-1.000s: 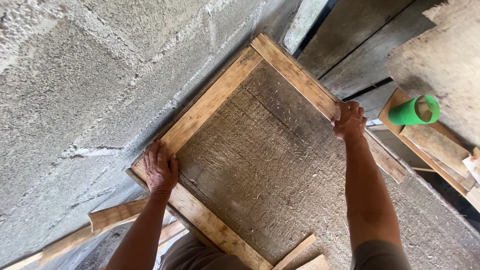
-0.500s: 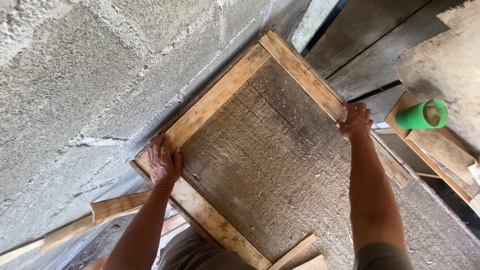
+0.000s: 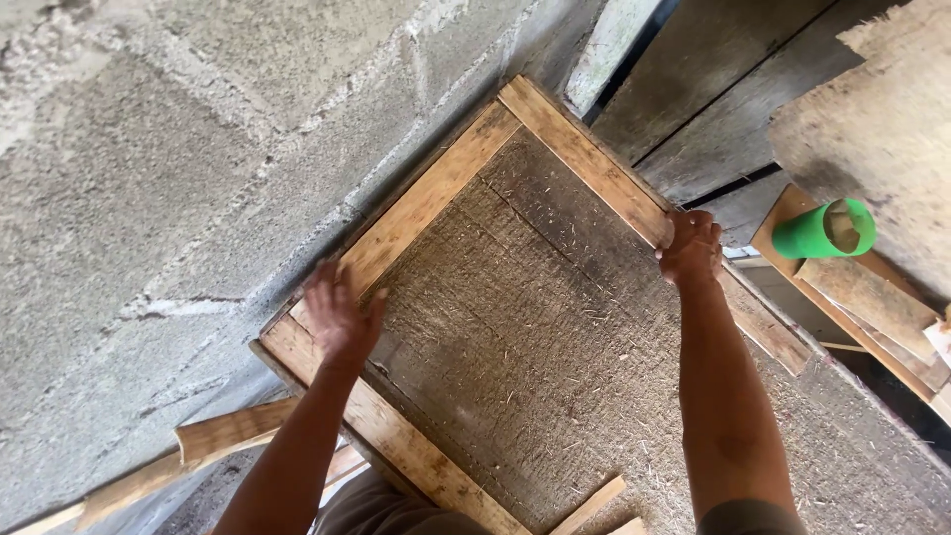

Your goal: The recorder prepares thin strips of wood and a small circular wooden piece, using a utility knife to trim and cut.

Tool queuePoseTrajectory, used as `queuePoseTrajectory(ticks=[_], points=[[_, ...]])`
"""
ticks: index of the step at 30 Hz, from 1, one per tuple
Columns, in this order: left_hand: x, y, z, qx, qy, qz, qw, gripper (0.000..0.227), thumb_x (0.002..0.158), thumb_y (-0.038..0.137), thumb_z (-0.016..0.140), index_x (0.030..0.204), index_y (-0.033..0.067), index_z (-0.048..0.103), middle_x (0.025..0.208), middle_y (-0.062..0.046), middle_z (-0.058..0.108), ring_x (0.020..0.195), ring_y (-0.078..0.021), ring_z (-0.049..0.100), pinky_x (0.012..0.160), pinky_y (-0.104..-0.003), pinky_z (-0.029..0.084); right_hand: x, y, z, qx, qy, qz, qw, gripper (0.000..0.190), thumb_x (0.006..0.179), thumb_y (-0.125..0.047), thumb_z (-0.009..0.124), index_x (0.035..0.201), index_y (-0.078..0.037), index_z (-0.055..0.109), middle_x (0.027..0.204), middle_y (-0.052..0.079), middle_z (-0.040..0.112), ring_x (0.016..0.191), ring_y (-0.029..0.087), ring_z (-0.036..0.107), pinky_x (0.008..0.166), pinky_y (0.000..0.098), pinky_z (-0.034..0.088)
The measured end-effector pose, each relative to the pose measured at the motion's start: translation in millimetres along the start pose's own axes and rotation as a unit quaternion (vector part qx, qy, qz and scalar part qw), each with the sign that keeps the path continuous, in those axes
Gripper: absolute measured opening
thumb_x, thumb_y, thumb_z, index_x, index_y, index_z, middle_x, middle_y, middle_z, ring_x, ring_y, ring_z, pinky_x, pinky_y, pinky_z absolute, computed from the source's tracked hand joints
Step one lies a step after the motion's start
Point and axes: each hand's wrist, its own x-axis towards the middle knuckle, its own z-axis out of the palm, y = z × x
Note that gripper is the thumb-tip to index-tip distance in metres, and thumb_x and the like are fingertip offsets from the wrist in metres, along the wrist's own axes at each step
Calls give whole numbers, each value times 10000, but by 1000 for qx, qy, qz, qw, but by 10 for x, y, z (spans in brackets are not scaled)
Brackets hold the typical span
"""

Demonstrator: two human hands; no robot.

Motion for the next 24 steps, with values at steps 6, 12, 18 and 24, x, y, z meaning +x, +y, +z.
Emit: queuePoseTrajectory(ticks=[6,12,18,24], points=[[1082,868,760,-138,-56,90,985,528,972,258,711,1396,-23,570,1535,-246,483,1435,-424,445,1184,-536,383,3,-97,-55,-44,-3,3,999,745,780,-178,889,1438,-330,575,1526,56,425,1378,295,408,1130,535,373],[2146,1312,1883,-208,-115,38,971,455,896,-16,618,1349,30,620,1522,-203,503,1436,-383,460,1207,-443,398,-51,-78,-23,-13,28,-12,999,723,777,-146,879,1416,-304,581,1499,49,481,1382,321,427,1093,501,445],[2722,1442,2389,-208,-111,26,971,763,756,-136,516,1502,19,474,1580,-205,420,1493,-388,326,1256,-411,253,-110,-142,-139,-3,8,-3,1000,756,759,-127,881,1424,-287,559,1497,36,472,1363,311,441,1075,456,473],[2670,1329,2692,-208,-112,48,971,679,840,-71,546,1508,47,512,1586,-162,450,1482,-332,383,1272,-554,181,-99,-147,-143,3,-7,-2,1000,732,788,-133,866,1437,-254,550,1497,26,476,1354,306,451,1099,437,469]])
